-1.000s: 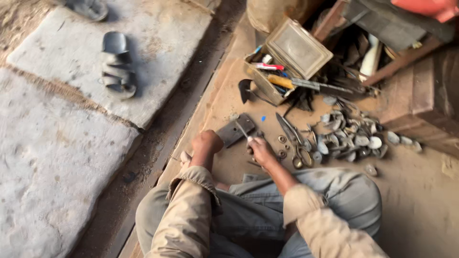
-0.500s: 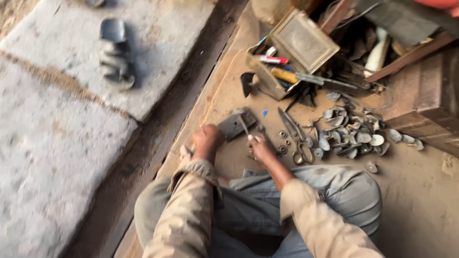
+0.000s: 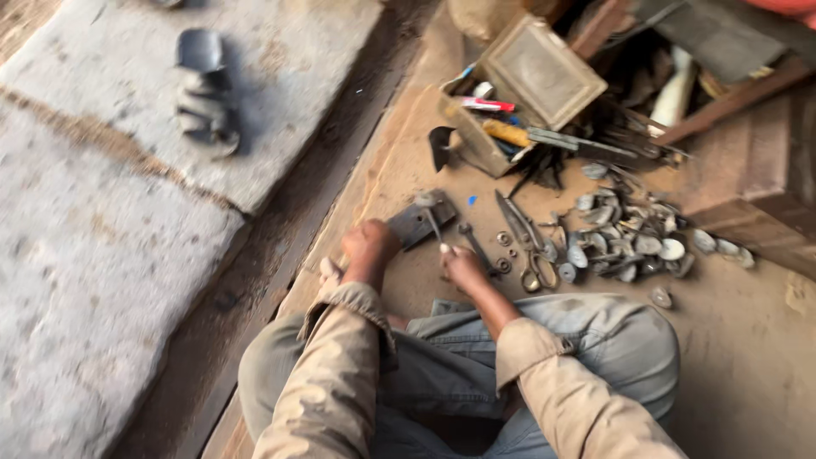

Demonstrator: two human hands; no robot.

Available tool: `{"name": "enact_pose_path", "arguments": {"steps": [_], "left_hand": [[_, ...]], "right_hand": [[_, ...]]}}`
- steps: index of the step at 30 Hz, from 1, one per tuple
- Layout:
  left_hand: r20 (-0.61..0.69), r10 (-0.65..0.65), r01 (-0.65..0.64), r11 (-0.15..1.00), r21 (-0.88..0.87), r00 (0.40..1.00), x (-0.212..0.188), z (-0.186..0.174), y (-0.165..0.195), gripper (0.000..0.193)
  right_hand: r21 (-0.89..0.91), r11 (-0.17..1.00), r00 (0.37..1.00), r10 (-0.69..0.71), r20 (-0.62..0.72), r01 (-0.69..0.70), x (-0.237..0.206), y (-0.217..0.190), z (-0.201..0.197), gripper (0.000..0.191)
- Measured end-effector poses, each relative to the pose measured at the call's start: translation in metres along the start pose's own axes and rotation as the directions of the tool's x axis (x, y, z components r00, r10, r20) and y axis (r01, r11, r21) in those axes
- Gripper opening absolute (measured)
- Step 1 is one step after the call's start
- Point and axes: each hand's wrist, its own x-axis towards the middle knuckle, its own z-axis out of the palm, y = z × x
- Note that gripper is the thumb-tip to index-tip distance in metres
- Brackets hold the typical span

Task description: The person sits on the ground and uses a hammer and a metal file to work on small metal pieces. They repeatedly strike the metal with the hammer and file its surface, handling the pieces with both hands.

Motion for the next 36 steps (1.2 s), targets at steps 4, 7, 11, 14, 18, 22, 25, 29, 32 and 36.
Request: {"name": "enact_pose_path", "arguments": {"steps": [4,7,11,14,18,22,25,29,32,36], "left_hand": [[-0.077,0.017,-0.024,0.995,-0.097,0.997,-0.004,-0.006,0.002,0.043],[-0.102,0.022,-0.029,0.997,-0.074,0.995,-0.004,-0.011,0.006,0.039],[-0.111,0.014,-0.024,0.996,-0.09,0.994,-0.004,-0.013,0.008,0.042],[-0.073,0.009,-0.018,0.992,-0.121,0.997,-0.006,-0.007,0.003,0.05],[-0.144,0.069,-0.083,0.993,-0.088,0.987,-0.005,-0.007,0.001,0.048],[-0.095,0.116,-0.149,0.844,-0.515,0.989,-0.002,-0.013,0.013,0.045],[-0.046,0.409,-0.234,0.422,-0.876,0.911,-0.003,-0.015,0.023,0.038],[-0.123,0.525,-0.231,0.145,-0.962,0.842,-0.003,-0.016,0.027,0.024],[-0.188,0.489,-0.288,0.137,-0.948,0.852,0.001,-0.018,0.028,0.02],[-0.211,0.48,-0.294,0.103,-0.95,0.851,0.005,-0.02,0.03,0.019]], "right_hand": [[0.346,0.936,0.998,-0.07,0.007,0.063,-0.003,-0.014,-0.001,0.031],[-0.025,0.946,0.942,0.323,0.096,-0.322,-0.004,-0.019,-0.005,0.026],[0.295,0.955,0.999,-0.041,0.008,0.037,-0.001,-0.007,-0.006,0.032],[0.203,0.974,0.995,-0.092,-0.037,0.098,0.003,0.003,-0.007,0.04],[0.537,0.77,0.93,0.205,0.304,-0.345,0.0,0.001,-0.021,0.035],[0.771,0.368,0.838,0.045,0.544,-0.521,-0.016,-0.019,-0.043,0.035],[0.788,0.299,0.8,-0.114,0.589,-0.538,-0.021,-0.032,-0.051,0.039],[0.768,0.305,0.765,-0.156,0.624,-0.564,-0.017,-0.04,-0.049,0.035],[0.775,0.332,0.796,-0.102,0.597,-0.538,-0.01,-0.041,-0.044,0.035],[0.783,0.328,0.811,-0.075,0.579,-0.529,-0.005,-0.042,-0.041,0.037]]}}
